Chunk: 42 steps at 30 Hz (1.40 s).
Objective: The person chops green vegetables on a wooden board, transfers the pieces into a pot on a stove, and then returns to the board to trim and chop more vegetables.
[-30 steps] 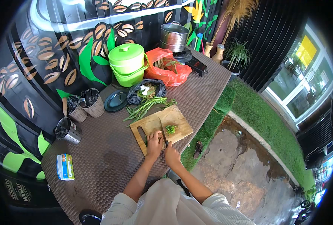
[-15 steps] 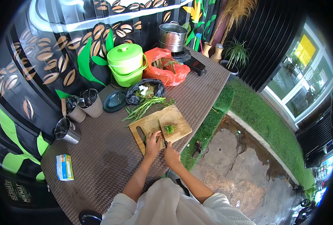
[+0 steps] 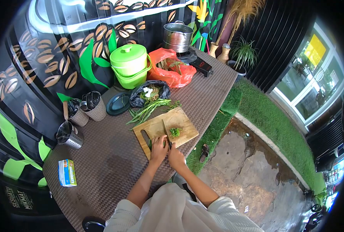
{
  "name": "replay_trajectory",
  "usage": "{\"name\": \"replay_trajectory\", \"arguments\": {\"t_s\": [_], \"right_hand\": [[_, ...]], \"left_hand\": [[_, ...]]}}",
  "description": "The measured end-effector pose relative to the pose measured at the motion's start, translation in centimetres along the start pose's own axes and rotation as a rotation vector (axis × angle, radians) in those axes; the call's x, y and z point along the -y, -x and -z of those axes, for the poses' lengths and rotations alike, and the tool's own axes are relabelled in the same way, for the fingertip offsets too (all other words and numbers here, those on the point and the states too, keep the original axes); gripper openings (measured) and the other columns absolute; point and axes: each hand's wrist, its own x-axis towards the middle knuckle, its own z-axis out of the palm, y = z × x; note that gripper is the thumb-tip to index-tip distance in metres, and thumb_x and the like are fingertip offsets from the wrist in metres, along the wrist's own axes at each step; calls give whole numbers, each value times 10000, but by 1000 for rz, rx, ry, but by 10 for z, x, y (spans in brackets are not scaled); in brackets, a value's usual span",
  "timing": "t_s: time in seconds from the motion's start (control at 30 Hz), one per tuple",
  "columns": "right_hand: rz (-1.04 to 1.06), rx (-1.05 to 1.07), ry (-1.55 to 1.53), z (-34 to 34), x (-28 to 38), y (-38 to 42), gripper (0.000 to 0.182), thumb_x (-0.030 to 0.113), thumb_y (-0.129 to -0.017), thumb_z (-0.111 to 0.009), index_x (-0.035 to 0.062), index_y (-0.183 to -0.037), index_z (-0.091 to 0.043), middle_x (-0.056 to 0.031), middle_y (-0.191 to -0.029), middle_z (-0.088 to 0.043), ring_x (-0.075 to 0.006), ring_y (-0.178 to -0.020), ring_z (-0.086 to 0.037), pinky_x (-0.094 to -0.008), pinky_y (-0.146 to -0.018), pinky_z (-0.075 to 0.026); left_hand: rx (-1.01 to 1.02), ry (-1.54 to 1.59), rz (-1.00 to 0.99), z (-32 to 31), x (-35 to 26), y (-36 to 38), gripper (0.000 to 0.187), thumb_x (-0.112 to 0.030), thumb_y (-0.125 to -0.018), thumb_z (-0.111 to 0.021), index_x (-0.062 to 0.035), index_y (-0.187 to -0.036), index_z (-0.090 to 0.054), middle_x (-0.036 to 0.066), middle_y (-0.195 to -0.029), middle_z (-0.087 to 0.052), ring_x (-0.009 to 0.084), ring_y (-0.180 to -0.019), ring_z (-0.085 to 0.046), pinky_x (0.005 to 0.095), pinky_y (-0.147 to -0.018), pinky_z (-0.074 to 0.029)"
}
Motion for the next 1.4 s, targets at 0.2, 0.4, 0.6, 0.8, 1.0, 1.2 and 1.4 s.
{"name": "replay_trajectory", "arguments": {"t_s": [0.2, 0.4, 0.6, 0.8, 1.0, 1.2, 1.4], "right_hand": [[83, -2, -15, 10, -11, -6, 365, 244, -942, -453, -19, -1170, -342, -308, -847, -635, -489, -812, -626, -562, -729, -500], [-52, 23, -1, 4, 2, 11, 360, 233, -935, -451, -17, -1171, -347, -324, -869, -629, -494, -847, -622, -564, -743, -495], [39, 35, -15, 6, -9, -13, 348, 241, -938, -456, -18, -1147, -353, -320, -861, -630, -484, -812, -629, -555, -720, -506], [-24, 84, 7, 12, 8, 16, 349, 168, -912, -464, 7, -1199, -348, -307, -945, -637, -455, -899, -638, -538, -772, -508], [52, 14, -22, 7, -8, -12, 317, 187, -911, -479, -22, -1122, -367, -324, -856, -629, -487, -811, -628, -561, -716, -504], [40, -13, 91, 5, 1, 17, 311, 200, -917, -471, -19, -1115, -371, -294, -847, -639, -470, -830, -636, -544, -725, -515], [70, 21, 22, 11, -4, -6, 311, 196, -917, -461, -11, -1133, -374, -297, -858, -641, -470, -809, -640, -544, -714, -516]], "left_hand": [[20, 39, 22, 3, -1, 1, 283, 19, -803, -612, -13, -1081, -566, 119, -865, -655, 316, -899, -575, 428, -851, -419], [63, 297, 260, -4, 6, -11, 258, 42, -800, -604, -19, -1048, -571, 144, -863, -641, 326, -843, -586, 409, -839, -432], [25, 285, 267, -3, 5, -4, 180, 26, -818, -607, -20, -988, -572, 132, -831, -642, 312, -800, -584, 414, -806, -431], [-14, 81, 67, 3, 1, 1, 240, 12, -808, -614, -29, -1042, -581, 120, -863, -643, 306, -864, -568, 416, -852, -403], [4, 23, 44, 5, 0, 7, 203, -37, -851, -574, -38, -1053, -572, 133, -899, -646, 334, -924, -534, 443, -866, -394], [5, 96, 149, 5, 0, 2, 167, 16, -831, -581, -28, -992, -573, 108, -890, -653, 307, -920, -563, 424, -834, -420], [21, 138, 161, 4, 0, 5, 120, -24, -843, -596, -47, -958, -567, 87, -878, -635, 301, -924, -528, 425, -882, -375]]}}
